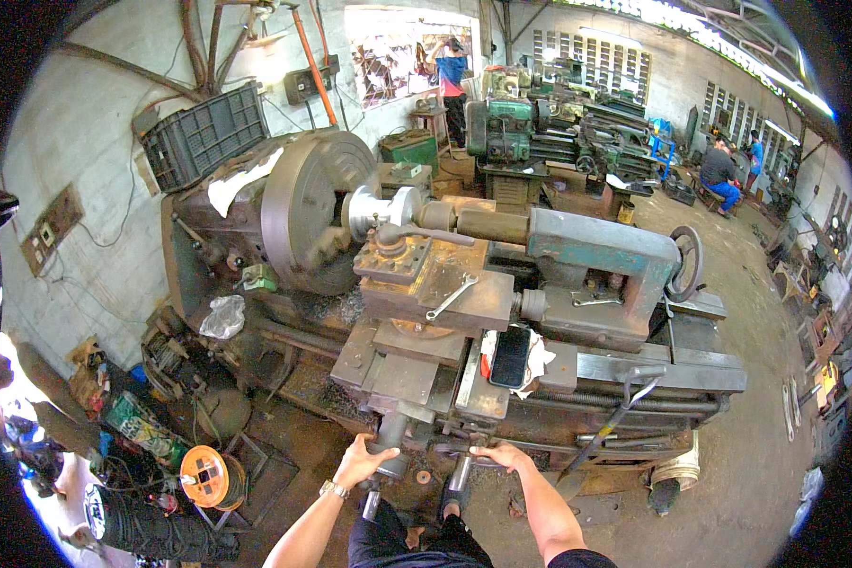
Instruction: The person operates a metal lathe in a workshop, using both hands to turn the control levers and adjust the machine's settings. The person briefly wipes the lathe chuck with a cloth and continues to manipulate the controls while the machine runs.
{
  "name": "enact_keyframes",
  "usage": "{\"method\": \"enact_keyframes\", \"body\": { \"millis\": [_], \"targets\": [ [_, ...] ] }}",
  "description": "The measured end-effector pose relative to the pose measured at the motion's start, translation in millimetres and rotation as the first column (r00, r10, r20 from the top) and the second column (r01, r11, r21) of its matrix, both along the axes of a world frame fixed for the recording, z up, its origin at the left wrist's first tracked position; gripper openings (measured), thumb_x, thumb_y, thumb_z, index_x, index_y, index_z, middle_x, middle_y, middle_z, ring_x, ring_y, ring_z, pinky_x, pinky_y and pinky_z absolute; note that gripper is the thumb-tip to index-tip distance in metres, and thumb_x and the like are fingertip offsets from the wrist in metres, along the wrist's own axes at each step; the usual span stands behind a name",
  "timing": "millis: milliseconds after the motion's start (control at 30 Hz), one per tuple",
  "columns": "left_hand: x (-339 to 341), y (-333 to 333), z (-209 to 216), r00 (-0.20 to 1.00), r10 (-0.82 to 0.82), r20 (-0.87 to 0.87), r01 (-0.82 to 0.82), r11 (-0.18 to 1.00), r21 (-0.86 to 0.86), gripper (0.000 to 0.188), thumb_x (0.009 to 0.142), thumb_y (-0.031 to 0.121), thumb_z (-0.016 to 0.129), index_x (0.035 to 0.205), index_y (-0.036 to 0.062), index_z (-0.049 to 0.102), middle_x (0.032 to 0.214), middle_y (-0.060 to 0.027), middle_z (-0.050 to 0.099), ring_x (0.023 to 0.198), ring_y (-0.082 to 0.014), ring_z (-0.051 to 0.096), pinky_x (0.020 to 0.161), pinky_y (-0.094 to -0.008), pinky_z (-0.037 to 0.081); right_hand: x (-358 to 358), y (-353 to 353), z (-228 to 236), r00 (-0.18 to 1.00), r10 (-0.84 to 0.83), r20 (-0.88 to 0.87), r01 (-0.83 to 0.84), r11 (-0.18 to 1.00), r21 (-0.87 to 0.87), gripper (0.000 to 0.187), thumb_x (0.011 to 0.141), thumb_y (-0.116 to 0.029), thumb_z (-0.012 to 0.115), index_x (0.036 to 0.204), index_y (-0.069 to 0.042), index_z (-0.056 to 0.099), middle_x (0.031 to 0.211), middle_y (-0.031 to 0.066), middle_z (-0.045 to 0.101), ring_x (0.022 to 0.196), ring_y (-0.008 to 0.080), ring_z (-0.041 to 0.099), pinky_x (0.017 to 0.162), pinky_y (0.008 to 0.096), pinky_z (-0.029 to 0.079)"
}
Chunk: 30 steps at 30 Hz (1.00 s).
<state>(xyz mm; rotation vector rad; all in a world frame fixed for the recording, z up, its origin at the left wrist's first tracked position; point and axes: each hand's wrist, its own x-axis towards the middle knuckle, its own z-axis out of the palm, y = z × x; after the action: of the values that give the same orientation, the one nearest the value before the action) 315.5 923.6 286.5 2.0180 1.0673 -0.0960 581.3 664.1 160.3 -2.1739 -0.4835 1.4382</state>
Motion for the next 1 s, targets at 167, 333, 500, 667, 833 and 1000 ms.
{"method": "enact_keyframes", "body": {
  "millis": [167,333,500,667,833,1000],
  "targets": [
    [0.3,0.8,-0.1,1.0,0.006,-0.009,-0.006,1.0,-0.023,0.111,0.065,0.074,0.077,0.137,-0.0032,0.045,0.132,-0.032,0.056,0.124,-0.0418,0.056,0.104,-0.0455,0.046,-3.0,-3.2,16.6,1.0,-0.005,-0.008,0.006,1.0,0.011,0.118,0.063,-0.087,0.066,0.137,0.004,0.054,0.139,0.0242,0.054,0.122,0.0382,0.058,0.083,0.0486,0.058],
    [-0.3,0.8,-2.3,1.0,0.004,-0.01,-0.004,1.0,-0.014,0.109,0.066,0.074,0.077,0.137,-0.0026,0.046,0.131,-0.0317,0.056,0.123,-0.0421,0.057,0.104,-0.0457,0.047,-2.3,-3.2,9.0,1.0,-0.024,-0.011,0.024,1.0,0.018,0.118,0.064,-0.086,0.067,0.133,0.009,0.054,0.136,0.0265,0.055,0.118,0.0383,0.06,0.08,0.0487,0.058],
    [-0.1,1.2,-4.6,1.0,0.016,0.004,-0.016,0.999,-0.045,0.109,0.066,0.073,0.077,0.137,-0.0025,0.046,0.13,-0.0315,0.057,0.122,-0.0413,0.058,0.103,-0.0454,0.047,0.0,-5.9,-5.6,0.997,-0.076,-0.017,0.076,0.997,-0.003,0.112,0.067,-0.082,0.068,0.137,0.004,0.054,0.138,0.0263,0.054,0.127,0.0397,0.054,0.09,0.052,0.056],
    [0.1,1.1,-2.0,1.0,0.014,-0.006,-0.014,0.999,-0.036,0.109,0.065,0.074,0.077,0.137,-0.0022,0.046,0.131,-0.0317,0.057,0.122,-0.0414,0.058,0.103,-0.0453,0.047,-1.1,-8.9,-3.8,0.997,-0.072,-0.039,0.073,0.997,0.027,0.111,0.068,-0.08,0.069,0.139,0.004,0.052,0.139,0.0258,0.053,0.129,0.0395,0.052,0.092,0.0526,0.055],
    [0.0,0.1,1.5,1.0,0.002,-0.021,-0.002,1.0,0.011,0.111,0.065,0.075,0.077,0.137,-0.0022,0.046,0.132,-0.0319,0.056,0.122,-0.0416,0.058,0.103,-0.0452,0.047,-0.7,-9.4,0.2,0.996,-0.068,-0.05,0.07,0.997,0.045,0.106,0.07,-0.078,0.07,0.138,0.001,0.055,0.138,0.0255,0.055,0.129,0.0392,0.052,0.091,0.053,0.055],
    [0.3,-0.2,1.7,1.0,-0.005,-0.007,0.005,1.0,0.017,0.111,0.065,0.075,0.077,0.137,-0.0028,0.046,0.131,-0.0322,0.057,0.123,-0.0419,0.058,0.103,-0.0453,0.047,-1.4,-12.3,-5.5,0.995,-0.077,-0.061,0.082,0.992,0.091,0.095,0.073,-0.074,0.07,0.135,-0.003,0.06,0.138,0.0213,0.057,0.128,0.0371,0.054,0.088,0.0503,0.056]
  ]
}}
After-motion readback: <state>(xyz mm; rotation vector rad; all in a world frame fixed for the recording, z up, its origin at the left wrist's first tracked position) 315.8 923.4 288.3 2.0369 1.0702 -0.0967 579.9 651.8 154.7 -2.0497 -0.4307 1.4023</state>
